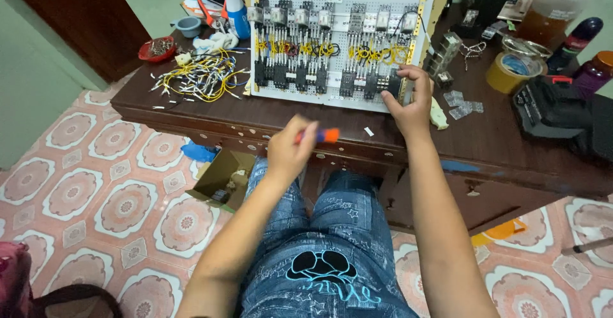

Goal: Routing and securing yellow circuit wires into terminals on a large control board using a screwdriver.

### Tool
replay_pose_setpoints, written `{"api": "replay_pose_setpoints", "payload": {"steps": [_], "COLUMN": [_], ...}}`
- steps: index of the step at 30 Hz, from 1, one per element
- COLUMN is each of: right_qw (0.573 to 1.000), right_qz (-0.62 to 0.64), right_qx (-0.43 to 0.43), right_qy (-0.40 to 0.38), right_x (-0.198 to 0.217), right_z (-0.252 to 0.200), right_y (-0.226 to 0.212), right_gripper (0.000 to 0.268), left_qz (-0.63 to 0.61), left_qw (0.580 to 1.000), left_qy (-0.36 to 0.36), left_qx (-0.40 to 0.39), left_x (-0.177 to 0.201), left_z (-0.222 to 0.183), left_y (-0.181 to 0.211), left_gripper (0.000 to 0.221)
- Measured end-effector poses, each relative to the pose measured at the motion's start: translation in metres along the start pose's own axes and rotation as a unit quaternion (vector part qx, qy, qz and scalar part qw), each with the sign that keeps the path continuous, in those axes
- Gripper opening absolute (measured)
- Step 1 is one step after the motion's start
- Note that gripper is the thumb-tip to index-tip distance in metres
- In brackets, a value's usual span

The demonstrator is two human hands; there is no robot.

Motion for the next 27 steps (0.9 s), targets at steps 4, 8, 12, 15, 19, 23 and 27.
{"api": "replay_pose_setpoints", "payload": {"steps": [4,8,12,15,19,23,27], "right_qw": [1.0,0.999,0.998,0.997,0.997,0.998,0.994], "right_qz": [-0.01,-0.034,-0.059,-0.065,-0.059,-0.067,-0.098], "right_qx": [-0.006,0.01,0.036,0.042,0.027,0.011,0.02], "right_qy": [0.003,-0.009,-0.016,-0.029,-0.03,0.004,0.042], "right_x": [0.0,-0.003,-0.004,-0.004,-0.006,-0.008,-0.006], "right_z": [0.003,0.001,0.0,0.003,-0.001,-0.005,-0.007], "right_y": [-0.001,0.002,0.0,-0.005,-0.013,-0.007,-0.005], "right_gripper": [0.042,0.042,0.045,0.047,0.044,0.04,0.046], "left_qz": [-0.392,-0.543,-0.654,-0.676,-0.658,-0.667,-0.658], "left_qw": [0.856,0.68,0.598,0.576,0.571,0.579,0.59], "left_qy": [-0.079,-0.03,-0.056,-0.116,-0.1,-0.132,-0.153], "left_qx": [0.329,0.491,0.46,0.444,0.481,0.45,0.442], "left_x": [-0.023,-0.024,-0.033,-0.048,-0.051,-0.036,-0.043], "left_z": [-0.11,-0.201,-0.222,-0.222,-0.227,-0.21,-0.214], "left_y": [-0.097,-0.122,-0.126,-0.127,-0.131,-0.114,-0.118], "left_gripper": [0.036,0.035,0.034,0.032,0.032,0.031,0.03]}}
Point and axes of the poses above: each hand's wrist, its own z-axis towards the middle knuckle, its own x-axis out of the back of the hand, y = z × x, the point moved 6 cm from there along z, towards the middle knuckle, and after that the axes turned 5 degrees about -y, right-handed, at the moved point
